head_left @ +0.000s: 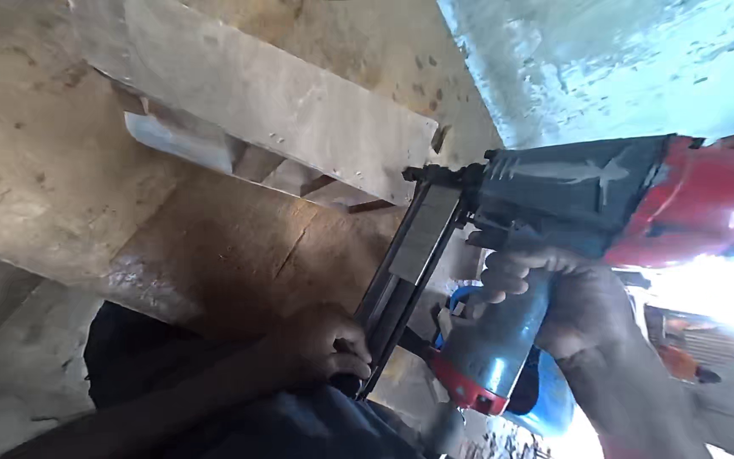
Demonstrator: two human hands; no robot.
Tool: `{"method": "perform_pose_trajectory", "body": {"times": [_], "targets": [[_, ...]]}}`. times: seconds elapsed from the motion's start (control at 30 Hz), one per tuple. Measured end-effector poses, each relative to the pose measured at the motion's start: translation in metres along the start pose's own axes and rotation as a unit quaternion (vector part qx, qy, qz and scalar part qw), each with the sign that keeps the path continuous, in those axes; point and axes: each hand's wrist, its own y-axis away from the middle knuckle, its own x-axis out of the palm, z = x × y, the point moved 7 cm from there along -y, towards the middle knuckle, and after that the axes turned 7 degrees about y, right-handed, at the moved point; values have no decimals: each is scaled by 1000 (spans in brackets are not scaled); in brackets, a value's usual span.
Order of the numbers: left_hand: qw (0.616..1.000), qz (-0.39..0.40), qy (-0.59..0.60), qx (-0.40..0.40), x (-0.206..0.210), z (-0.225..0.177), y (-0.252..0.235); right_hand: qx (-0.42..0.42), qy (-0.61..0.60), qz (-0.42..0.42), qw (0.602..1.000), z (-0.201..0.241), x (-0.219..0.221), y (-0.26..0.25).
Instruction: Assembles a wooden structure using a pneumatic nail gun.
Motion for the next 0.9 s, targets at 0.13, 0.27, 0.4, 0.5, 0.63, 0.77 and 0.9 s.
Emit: {"method": "perform_pose_trajectory", "body": {"times": [0.13, 0.27, 0.4, 0.5, 0.63, 0.77, 0.9], "targets": [[997, 37, 55, 44, -2, 10, 8, -6, -18, 17, 1000, -6, -6, 1], [1000, 13, 13, 5, 2, 5, -4, -4, -23, -8, 1000, -16, -8, 7], [989, -136, -18, 48, -14, 7, -29, -20, 26, 13, 999, -26, -1, 8], [967, -238, -3, 90, -32, 3, -37, -33, 103, 43, 993, -18, 6, 5], [953, -293, -20, 74, -58, 10, -12, -20, 225, 68, 972, 9, 17, -7], [915, -380, -121, 61, -98, 20, 14, -147, 279, 191, 929, 35, 30, -33], [855, -443, -259, 71, -134, 2, 38, -76, 405, 78, 908, 55, 62, -37]]}}
